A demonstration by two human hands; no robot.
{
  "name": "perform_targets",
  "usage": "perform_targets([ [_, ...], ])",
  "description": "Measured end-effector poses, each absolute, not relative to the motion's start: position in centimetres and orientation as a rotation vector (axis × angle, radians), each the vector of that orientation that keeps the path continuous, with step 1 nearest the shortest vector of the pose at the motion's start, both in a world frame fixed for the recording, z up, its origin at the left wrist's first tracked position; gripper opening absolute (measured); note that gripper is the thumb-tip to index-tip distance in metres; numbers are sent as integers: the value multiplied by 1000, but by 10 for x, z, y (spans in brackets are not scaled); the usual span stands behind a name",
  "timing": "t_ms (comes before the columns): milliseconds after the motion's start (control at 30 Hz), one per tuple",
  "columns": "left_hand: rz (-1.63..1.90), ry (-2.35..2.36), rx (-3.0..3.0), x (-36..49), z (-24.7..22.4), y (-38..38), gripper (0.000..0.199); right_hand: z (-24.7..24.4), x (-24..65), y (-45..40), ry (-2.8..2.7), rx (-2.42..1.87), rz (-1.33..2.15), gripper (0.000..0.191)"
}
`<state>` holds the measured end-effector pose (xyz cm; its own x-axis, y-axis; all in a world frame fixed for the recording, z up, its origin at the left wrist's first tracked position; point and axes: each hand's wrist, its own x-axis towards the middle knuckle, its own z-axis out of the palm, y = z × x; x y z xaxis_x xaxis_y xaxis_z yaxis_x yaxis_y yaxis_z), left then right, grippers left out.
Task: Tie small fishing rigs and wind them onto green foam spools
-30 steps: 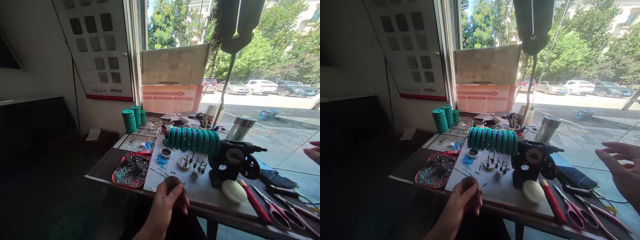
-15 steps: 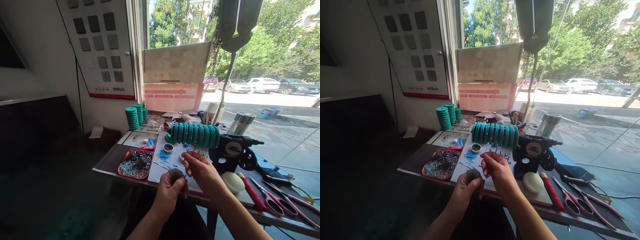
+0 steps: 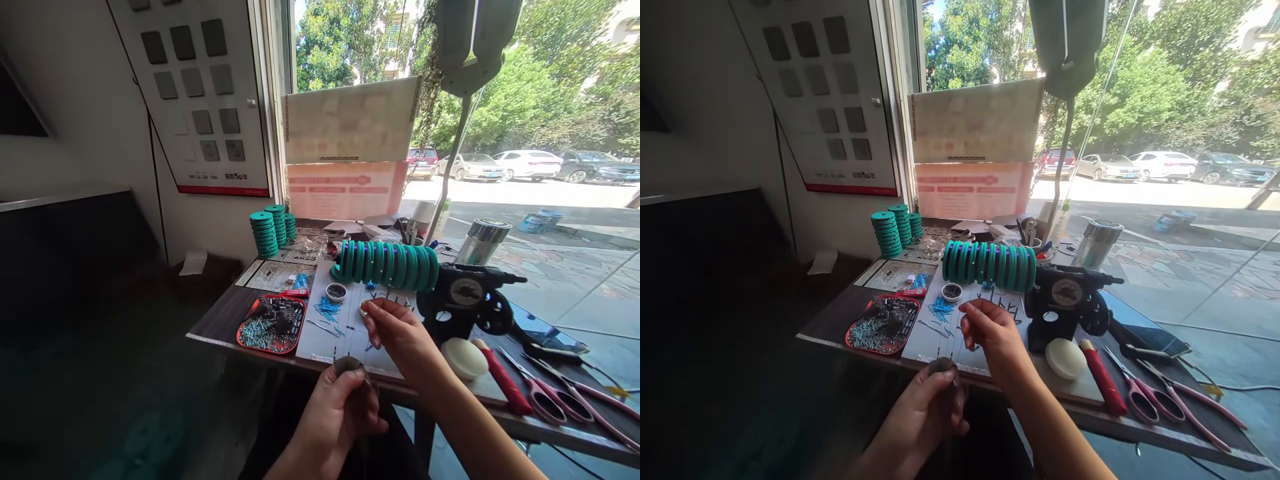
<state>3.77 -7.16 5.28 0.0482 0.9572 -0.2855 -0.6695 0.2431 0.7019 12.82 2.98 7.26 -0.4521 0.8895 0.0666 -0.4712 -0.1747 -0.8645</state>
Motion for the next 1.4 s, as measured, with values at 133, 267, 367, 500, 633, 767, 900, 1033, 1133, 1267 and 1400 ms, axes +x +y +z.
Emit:
perform_targets([
  [133, 1300, 826, 394, 39, 51, -74, 9, 72, 129, 30, -1079, -581, 1792, 17],
  [267, 1274, 841, 344, 40, 50, -74, 12, 71, 128, 31, -1067, -572, 1799, 16],
  [367, 1267, 832, 325, 39, 49, -75, 11, 70, 127, 31, -1060, -568, 1799, 16],
  [500, 1261, 807, 312, 39, 47, -76, 11, 69, 128, 30, -1065, -570, 1798, 17],
  [633, 1267, 771, 310, 38, 44, -77, 14, 70, 128, 32, -1071, -564, 1795, 18],
  [767, 1255, 746, 273, 38, 38, -78, 23, 71, 127, 33, -1072, -561, 1803, 18],
  [900, 1216, 740, 218, 38, 35, -81, 26, 71, 128, 32, -1069, -565, 1812, 19],
  [1033, 1195, 711, 196, 38, 37, -84, 26, 70, 128, 33, -1060, -575, 1816, 19],
  [1133, 1201, 696, 190, 38, 37, -85, 24, 70, 128, 34, -1054, -572, 1817, 19],
  [1267, 1188, 694, 201, 37, 35, -86, 24, 69, 128, 35, -1055, -568, 1813, 20],
  [1400, 1191, 713, 174, 37, 35, -88, 26, 70, 128, 34, -1051, -574, 1806, 20],
])
